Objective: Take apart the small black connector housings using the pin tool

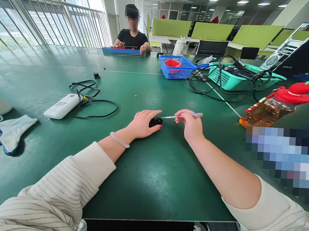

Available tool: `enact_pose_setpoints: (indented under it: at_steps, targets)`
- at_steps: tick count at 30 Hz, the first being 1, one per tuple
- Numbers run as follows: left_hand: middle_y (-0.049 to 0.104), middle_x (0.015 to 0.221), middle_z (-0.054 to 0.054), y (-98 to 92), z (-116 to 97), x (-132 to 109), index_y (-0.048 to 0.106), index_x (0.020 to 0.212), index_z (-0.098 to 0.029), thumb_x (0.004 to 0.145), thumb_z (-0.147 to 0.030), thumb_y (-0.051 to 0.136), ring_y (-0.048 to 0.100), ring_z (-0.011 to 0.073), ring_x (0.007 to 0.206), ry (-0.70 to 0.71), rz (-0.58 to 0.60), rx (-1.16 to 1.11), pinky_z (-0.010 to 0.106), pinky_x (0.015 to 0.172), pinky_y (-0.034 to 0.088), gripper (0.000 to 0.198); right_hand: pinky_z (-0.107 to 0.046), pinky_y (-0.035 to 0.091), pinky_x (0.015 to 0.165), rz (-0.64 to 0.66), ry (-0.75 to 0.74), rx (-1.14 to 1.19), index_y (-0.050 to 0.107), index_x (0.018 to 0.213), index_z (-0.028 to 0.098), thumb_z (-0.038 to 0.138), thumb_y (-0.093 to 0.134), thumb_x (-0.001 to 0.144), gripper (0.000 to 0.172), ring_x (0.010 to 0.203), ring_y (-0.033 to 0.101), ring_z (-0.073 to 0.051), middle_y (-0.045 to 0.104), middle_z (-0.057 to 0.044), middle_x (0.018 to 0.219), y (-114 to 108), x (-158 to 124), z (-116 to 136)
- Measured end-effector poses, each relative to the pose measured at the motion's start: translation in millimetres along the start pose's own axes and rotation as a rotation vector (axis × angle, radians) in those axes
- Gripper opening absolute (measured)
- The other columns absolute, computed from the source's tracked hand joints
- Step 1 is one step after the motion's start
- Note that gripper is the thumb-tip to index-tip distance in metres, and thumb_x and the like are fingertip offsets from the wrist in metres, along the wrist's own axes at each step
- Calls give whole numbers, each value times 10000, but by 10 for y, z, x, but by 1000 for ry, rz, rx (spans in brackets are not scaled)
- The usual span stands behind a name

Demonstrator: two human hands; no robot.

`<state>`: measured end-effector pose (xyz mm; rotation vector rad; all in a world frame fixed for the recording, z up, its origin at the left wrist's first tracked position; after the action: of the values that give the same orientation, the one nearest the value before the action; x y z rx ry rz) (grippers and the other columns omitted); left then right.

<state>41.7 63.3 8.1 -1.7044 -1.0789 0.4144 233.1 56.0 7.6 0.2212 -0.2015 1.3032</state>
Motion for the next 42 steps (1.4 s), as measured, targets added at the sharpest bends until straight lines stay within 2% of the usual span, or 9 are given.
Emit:
enact_pose_setpoints:
  at_steps: [6,11,18,21,26,29,33,38,42]
  targets:
    - [661,1290,45,0,-93,-11,607,1279,-294,905,-480,562,534,277,1267,63,71,-17,484,1127,354,420,-304,481,564,-138,-79,26,616,639,217,272,478,708,163,554,561,-152,567,0,563,-139,42,10]
    - [704,1083,36,19,-227,-91,633,1068,-261,886,-402,601,599,269,1123,51,60,-15,489,1051,428,232,-297,467,548,-129,-44,85,634,621,215,263,490,691,168,539,545,-145,578,-3,551,-109,35,25]
    - [707,1084,38,-108,-315,-634,631,1030,-281,908,-323,539,589,259,1154,22,97,-29,481,1067,430,158,-302,477,545,-70,-35,89,647,628,209,283,501,698,178,542,554,-148,582,-1,549,-49,10,38]
    - [719,1101,30,-321,-124,-959,649,1057,-305,905,-340,514,607,259,1134,-60,81,2,469,1055,446,206,-306,485,550,-46,-36,65,645,635,212,302,501,707,185,545,561,-149,582,0,552,-28,9,31]
    - [734,1154,20,-778,523,-1444,681,1107,-336,886,-478,470,621,301,1141,-293,29,120,490,1037,455,337,-288,472,530,-34,-10,105,662,616,205,302,513,692,193,537,554,-140,593,-1,542,-7,8,2]
    - [742,1137,-36,-1059,888,-1693,710,1025,-379,843,-563,495,629,320,1112,-402,-43,168,510,1022,459,336,-278,464,529,-36,-1,131,675,621,202,292,528,694,188,536,549,-133,605,0,544,-10,13,-19]
    - [729,982,-203,-1417,1115,-2000,674,955,-471,808,-660,511,624,285,985,-596,-230,139,508,943,484,289,-275,463,528,-30,9,141,681,626,198,289,536,695,185,539,552,-133,611,-3,548,-11,16,-31]
    - [691,760,-191,-1670,1048,-2287,630,944,-416,780,-637,570,635,223,881,-848,-508,-66,477,875,492,282,-272,463,522,-14,7,134,675,611,192,291,540,694,187,533,546,-131,597,-4,534,1,14,-18]
    - [731,1084,-55,-1686,999,-2350,583,820,-261,584,-640,700,647,272,1042,-880,-637,-221,512,954,510,461,-266,466,520,-12,28,132,678,612,191,289,549,681,176,533,551,-127,598,-3,537,5,9,-25]
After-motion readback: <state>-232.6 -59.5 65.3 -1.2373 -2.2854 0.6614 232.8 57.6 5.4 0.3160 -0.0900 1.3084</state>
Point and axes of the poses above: each hand's wrist, its own x-axis towards the middle knuckle, its own y-axis out of the palm, z = x × y, the point moved 6 cm from there along x, towards the middle knuckle
